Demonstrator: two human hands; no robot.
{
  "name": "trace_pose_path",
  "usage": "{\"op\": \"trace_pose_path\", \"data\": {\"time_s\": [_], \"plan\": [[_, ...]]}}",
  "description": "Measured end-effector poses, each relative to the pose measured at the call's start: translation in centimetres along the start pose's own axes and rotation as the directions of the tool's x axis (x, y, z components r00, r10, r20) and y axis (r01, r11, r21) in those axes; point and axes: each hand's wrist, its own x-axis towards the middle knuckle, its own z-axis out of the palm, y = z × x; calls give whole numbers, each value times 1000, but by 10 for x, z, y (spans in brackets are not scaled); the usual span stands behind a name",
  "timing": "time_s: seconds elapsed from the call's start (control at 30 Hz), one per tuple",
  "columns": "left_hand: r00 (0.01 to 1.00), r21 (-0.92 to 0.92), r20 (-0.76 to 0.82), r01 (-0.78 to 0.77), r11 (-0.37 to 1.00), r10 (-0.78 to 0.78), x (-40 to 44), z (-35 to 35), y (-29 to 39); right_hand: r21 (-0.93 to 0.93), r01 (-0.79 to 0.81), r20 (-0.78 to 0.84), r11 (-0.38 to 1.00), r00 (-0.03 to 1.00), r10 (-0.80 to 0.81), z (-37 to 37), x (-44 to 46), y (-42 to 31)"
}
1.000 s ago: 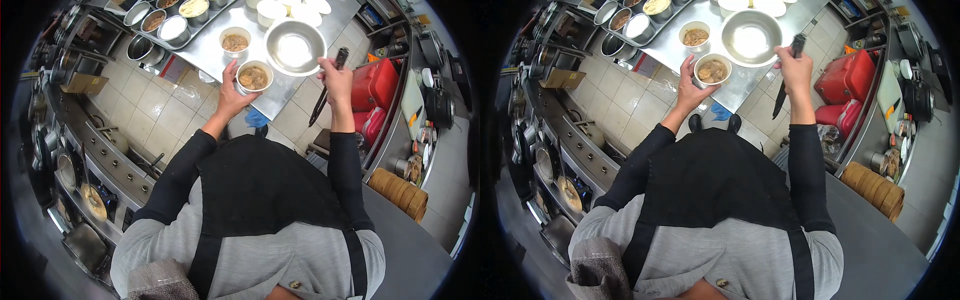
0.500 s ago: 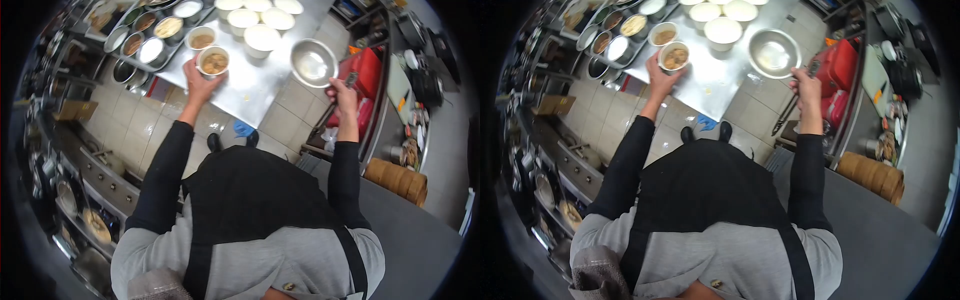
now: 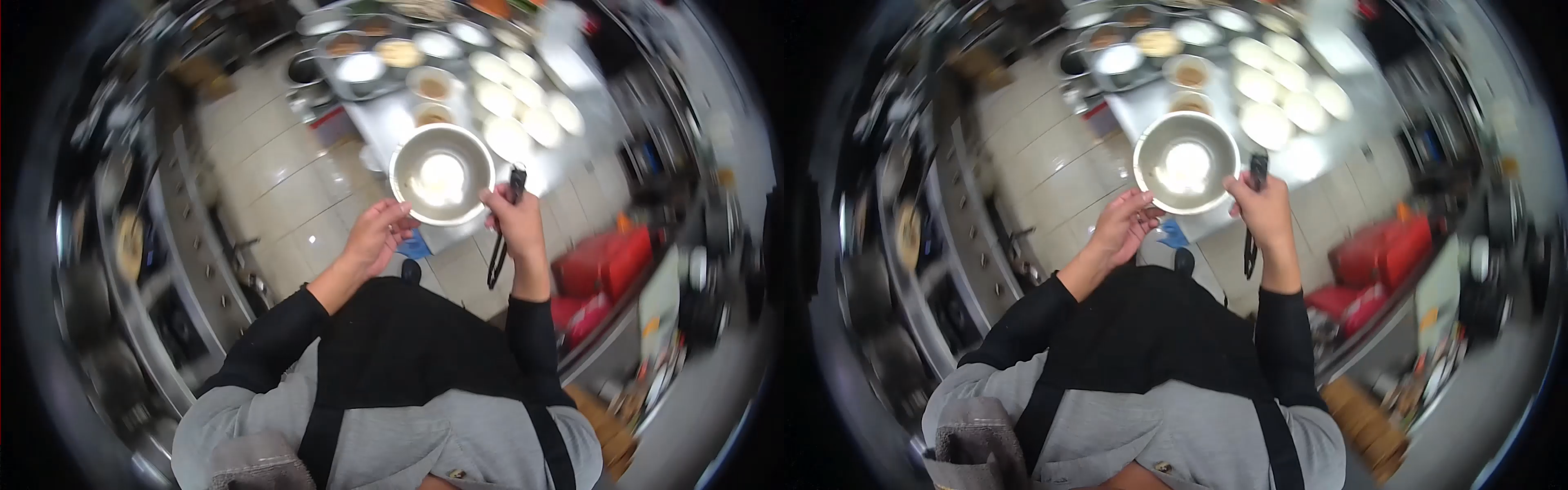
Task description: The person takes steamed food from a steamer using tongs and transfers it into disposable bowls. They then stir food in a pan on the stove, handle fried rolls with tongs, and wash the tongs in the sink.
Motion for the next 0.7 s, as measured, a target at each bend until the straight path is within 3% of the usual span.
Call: {"op": "trace_pose_path", "data": {"time_s": [0.07, 0.13, 0.2, 0.27, 0.3, 0.33, 0.4, 0.5, 0.57, 0.6, 0.67, 0.7], "plan": [[965, -51, -179, -205, 977, 193, -29, -24, 1, -74, 56, 62, 996, 997, -51, 38, -1, -13], [895, -102, -346, -335, 937, 282, -65, -50, 1, -73, 22, 294, 997, 956, 0, 80, -7, -18], [814, -144, -452, -471, 871, 365, -114, -74, -7, -84, 135, 479, 987, 874, -79, 113, -26, -21], [688, -130, -524, -646, 752, 501, -163, -114, -29, -33, 195, 604, 980, 785, -136, 149, -57, -27], [602, -123, -628, -702, 702, 493, -195, -127, -38, -35, 228, 688, 973, 712, -142, 158, -58, -22], [467, -81, -731, -784, 616, 498, -225, -145, -51, -33, 259, 745, 965, 650, -149, 170, -57, -19], [222, 15, -864, -886, 464, 452, -277, -196, -87, -51, 316, 801, 947, 579, -150, 200, -78, -22], [-196, 236, -964, -942, 238, 182, -375, -264, -154, -158, 391, 880, 907, 472, -50, 254, -90, -13], [-411, 399, -911, -903, 158, -47, -454, -292, -211, -198, 433, 909, 879, 417, 0, 293, -98, 5], [-488, 468, -861, -870, 153, -144, -496, -300, -242, -217, 432, 899, 875, 439, 6, 310, -112, 13], [-567, 570, -757, -816, 95, -326, -584, -310, -307, -260, 413, 895, 873, 442, 58, 348, -115, 38], [-704, 698, -691, -709, 105, -162, -630, -327, -373, -239, 414, 922, 878, 381, 71, 370, -111, 55]]}}
